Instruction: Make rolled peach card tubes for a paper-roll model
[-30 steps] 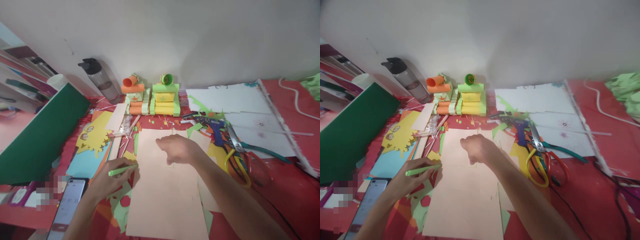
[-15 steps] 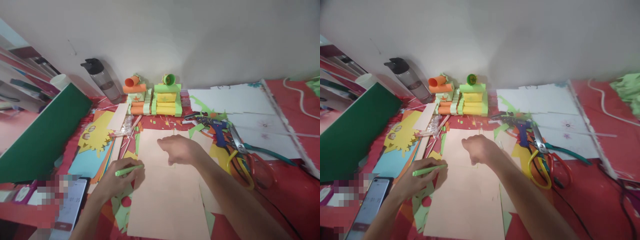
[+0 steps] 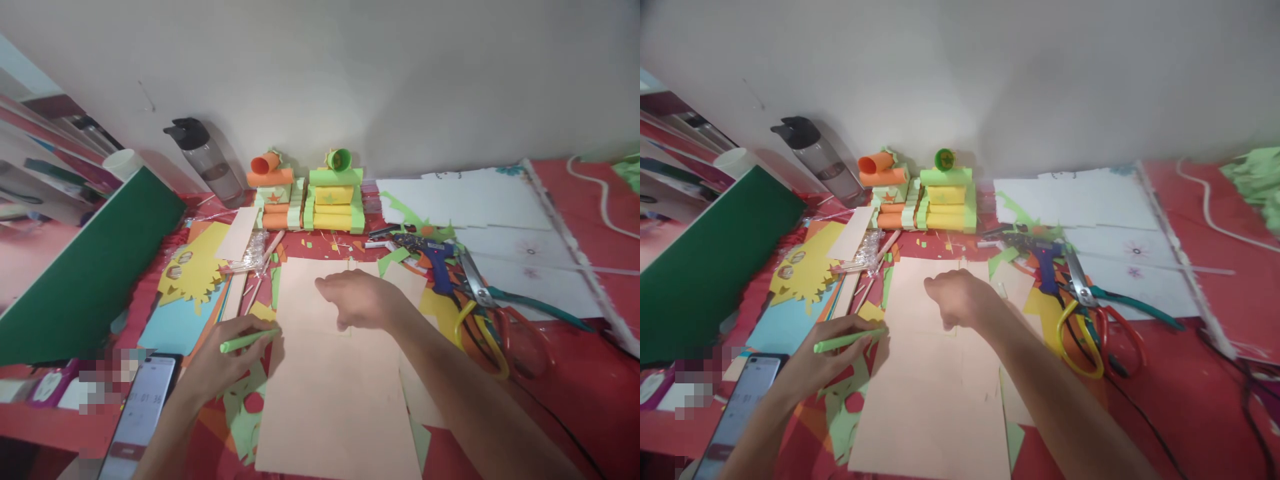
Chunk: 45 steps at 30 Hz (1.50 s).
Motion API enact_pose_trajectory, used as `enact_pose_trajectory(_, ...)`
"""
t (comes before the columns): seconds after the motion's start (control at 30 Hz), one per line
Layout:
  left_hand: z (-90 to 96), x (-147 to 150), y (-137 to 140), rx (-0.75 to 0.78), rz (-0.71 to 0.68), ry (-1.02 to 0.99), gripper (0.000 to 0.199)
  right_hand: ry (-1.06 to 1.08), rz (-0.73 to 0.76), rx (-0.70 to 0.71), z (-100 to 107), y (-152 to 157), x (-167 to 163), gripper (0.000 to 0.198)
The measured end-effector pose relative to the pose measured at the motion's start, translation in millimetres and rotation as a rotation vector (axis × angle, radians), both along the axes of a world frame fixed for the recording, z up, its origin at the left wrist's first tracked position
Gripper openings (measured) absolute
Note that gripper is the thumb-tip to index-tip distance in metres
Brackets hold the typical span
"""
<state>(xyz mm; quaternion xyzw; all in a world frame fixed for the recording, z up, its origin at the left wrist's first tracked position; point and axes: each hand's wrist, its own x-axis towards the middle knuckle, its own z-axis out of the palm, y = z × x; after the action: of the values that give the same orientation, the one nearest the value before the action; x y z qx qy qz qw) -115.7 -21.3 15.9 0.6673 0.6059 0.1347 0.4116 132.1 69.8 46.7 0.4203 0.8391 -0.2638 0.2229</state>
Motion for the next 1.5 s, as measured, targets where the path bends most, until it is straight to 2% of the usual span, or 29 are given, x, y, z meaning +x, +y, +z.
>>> enact_pose_trajectory(0.4,-12.4,22,-2,0.009,-0.031,-0.061,0.020,-0.003,0.034,0.019,-4,1,-1,0.041)
enact_pose_trajectory(0.73,-8.9,48,0,-0.037,-0.058,-0.181,0.017,-0.006,0.046,0.018,0,0,-1,0.040)
enact_pose_trajectory(0.97,-11.7,57,2,-0.003,-0.109,-0.191,0.019,0.001,0.037,0.012,-1,1,-1,0.042)
enact_pose_trajectory(1.23,-5.9,71,2,-0.008,-0.142,-0.192,0.018,0.000,0.051,0.021,1,1,-1,0.042)
enact_pose_trajectory(1.5,-10.1,59,2,-0.017,-0.098,-0.185,0.018,-0.009,0.040,0.012,0,1,-1,0.042)
